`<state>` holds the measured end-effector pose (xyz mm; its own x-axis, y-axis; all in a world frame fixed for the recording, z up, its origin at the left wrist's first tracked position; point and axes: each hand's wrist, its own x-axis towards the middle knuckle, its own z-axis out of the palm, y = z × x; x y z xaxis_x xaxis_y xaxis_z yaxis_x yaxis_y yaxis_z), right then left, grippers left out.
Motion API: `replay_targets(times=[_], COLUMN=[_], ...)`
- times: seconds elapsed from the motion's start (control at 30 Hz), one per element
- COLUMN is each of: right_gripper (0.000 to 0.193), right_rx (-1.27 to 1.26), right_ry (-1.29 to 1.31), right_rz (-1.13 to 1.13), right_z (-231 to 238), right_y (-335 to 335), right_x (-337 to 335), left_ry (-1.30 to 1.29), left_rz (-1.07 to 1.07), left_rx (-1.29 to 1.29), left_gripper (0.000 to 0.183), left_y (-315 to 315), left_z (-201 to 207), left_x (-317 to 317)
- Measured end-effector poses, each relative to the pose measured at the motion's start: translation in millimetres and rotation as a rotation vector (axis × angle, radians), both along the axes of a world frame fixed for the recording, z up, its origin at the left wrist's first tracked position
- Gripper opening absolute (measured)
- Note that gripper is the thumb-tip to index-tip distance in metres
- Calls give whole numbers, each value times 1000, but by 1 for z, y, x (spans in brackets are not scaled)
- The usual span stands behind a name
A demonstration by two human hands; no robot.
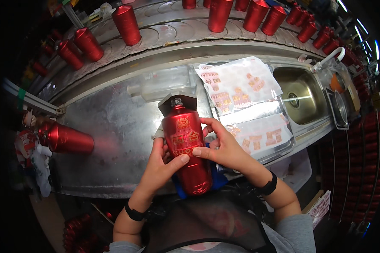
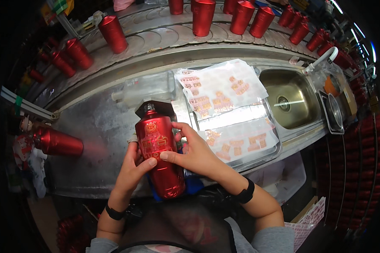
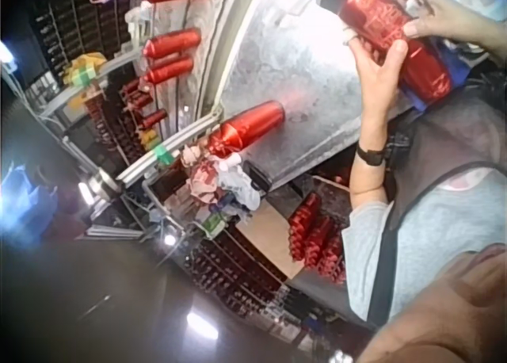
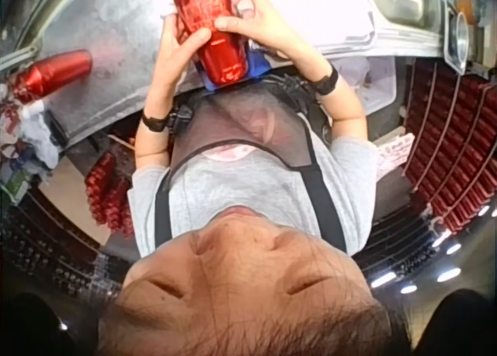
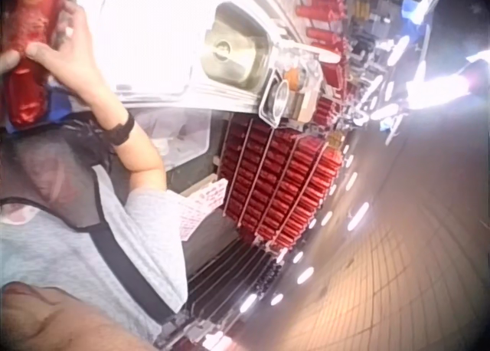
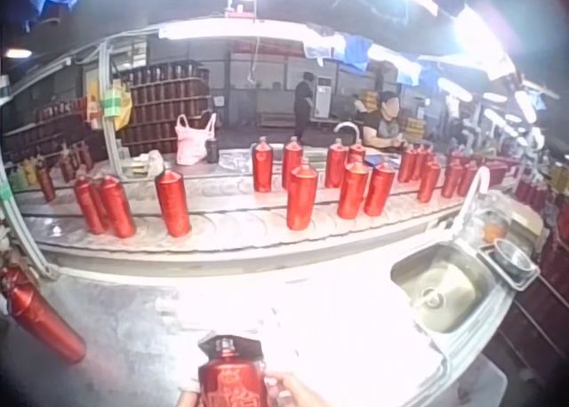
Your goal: Applying adhesive labels to red metal bottles on a fabrication assembly line.
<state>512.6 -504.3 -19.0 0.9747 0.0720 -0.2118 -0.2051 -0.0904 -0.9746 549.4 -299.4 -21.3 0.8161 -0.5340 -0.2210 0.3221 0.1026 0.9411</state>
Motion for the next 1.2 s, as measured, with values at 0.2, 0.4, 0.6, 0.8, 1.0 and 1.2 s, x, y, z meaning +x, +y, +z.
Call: replay_targets(times=[0.2,0.4,0.6,0.8,1.0,1.2], right_gripper=[70,59,57,63,68,62], right_rx=[160,98,132,-9,-5,-149], right_ry=[76,-17,-28,25,37,-79], right_rz=[-145,-193,-223,-81,-50,-157], right_z=[0,-16,-16,-3,-3,-11], right_y=[13,21,24,10,8,18], right_x=[20,22,25,25,35,51], left_ry=[107,22,15,-6,39,-14], left_rz=[119,176,169,103,55,86], left_rx=[-106,-98,-65,-68,-102,-59], left_gripper=[75,70,70,76,89,89], left_y=[-6,-17,-17,-7,3,-9], left_z=[5,1,-6,-7,-6,-1], left_x=[14,17,21,19,23,13])
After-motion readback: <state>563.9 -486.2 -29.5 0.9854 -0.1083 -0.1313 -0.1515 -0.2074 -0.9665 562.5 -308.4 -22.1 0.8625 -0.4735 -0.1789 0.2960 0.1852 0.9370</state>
